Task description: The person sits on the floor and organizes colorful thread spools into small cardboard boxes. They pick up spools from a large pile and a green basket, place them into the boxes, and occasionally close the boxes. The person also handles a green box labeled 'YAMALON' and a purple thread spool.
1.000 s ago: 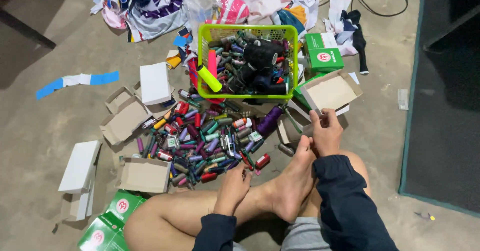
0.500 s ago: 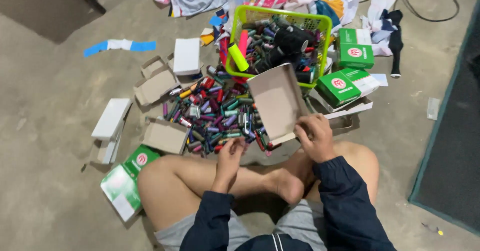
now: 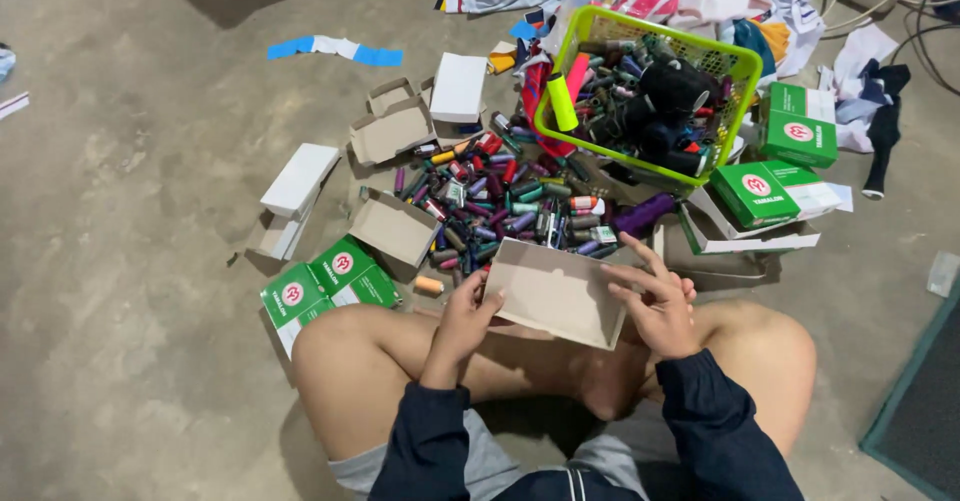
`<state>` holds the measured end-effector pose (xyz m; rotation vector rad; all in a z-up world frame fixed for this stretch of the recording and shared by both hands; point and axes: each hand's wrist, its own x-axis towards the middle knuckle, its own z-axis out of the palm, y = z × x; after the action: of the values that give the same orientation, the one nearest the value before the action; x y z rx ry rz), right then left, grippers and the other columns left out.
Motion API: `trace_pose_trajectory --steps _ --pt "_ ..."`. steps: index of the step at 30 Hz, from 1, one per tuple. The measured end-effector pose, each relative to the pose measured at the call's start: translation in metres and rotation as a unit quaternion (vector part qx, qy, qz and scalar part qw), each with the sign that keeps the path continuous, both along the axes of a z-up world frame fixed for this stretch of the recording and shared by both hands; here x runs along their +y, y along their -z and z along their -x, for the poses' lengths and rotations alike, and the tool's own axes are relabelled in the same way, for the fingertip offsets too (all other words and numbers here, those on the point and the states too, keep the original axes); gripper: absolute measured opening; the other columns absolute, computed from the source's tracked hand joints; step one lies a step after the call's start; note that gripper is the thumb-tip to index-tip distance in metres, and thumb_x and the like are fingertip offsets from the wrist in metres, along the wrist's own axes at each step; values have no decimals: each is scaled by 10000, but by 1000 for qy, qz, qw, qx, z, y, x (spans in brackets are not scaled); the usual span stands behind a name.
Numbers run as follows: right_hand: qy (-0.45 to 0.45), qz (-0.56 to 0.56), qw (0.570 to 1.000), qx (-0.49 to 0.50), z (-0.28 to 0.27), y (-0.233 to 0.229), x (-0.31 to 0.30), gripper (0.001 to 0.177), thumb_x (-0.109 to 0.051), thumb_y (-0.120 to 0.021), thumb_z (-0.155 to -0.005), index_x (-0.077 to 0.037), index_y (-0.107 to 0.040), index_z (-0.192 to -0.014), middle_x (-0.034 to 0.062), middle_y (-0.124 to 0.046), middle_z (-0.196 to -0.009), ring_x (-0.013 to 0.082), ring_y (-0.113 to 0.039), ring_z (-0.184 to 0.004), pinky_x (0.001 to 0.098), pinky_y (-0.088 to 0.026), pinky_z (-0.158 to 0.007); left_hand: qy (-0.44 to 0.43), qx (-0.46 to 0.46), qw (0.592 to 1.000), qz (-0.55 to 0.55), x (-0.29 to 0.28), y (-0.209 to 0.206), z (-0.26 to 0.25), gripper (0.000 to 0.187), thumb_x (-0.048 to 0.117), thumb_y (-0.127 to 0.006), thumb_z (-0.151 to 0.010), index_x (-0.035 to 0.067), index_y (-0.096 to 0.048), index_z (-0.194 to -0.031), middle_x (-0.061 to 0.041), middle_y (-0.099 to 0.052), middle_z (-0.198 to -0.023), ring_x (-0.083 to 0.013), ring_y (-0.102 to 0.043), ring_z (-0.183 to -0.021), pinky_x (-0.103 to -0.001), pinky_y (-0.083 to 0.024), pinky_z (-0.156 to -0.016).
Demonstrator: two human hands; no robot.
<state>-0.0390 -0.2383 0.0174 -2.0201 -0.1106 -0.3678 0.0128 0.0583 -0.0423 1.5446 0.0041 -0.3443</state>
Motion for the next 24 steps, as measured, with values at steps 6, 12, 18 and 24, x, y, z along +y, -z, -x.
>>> trace_pose_trajectory --steps 6,12,18,24 --pt "15 -63 985 158 10 -52 33 978 -33 -743 -842 -178 -230 -1662 211 -523 -1524 436 -633 -1176 518 -542 -951 -95 75 982 144 -3 71 -15 425 -19 -616 -950 14 -547 -1368 -216 -697 -1138 -308 -733 -922 -458 -664 -731" --pt "123 139 953 239 -3 -16 28 780 -423 -675 -858 -491 -334 -1556 -37 -655 -1334 444 -687 -1035 549 -480 -1025 -21 -9 999 43 -16 37 -18 776 -8 -742 -853 -37 -371 -1534 -294 -534 -1429 -321 -571 -1283 -476 -526 -1038" --pt "123 180 938 269 -7 -72 43 642 -476 -691 -908 -475 -494 -1519 58 -811 -1025 389 -733 -1017 516 -524 -977 -64 -32 997 30 -11 37 -21 418 279 -648 -1023 71 -638 -1386 -160 -703 -1264 -190 -611 -1189 -416 -510 -1044" --pt "66 -47 993 81 -18 24 41 298 -7 -751 -864 -157 -777 -1120 89 -771 -958 254 -731 -896 395 -602 -845 -74 -120 990 14 4 70 -26 357 -99 -704 -849 54 -772 -1164 -162 -644 -1359 -352 -563 -1295 -487 -387 -1116"
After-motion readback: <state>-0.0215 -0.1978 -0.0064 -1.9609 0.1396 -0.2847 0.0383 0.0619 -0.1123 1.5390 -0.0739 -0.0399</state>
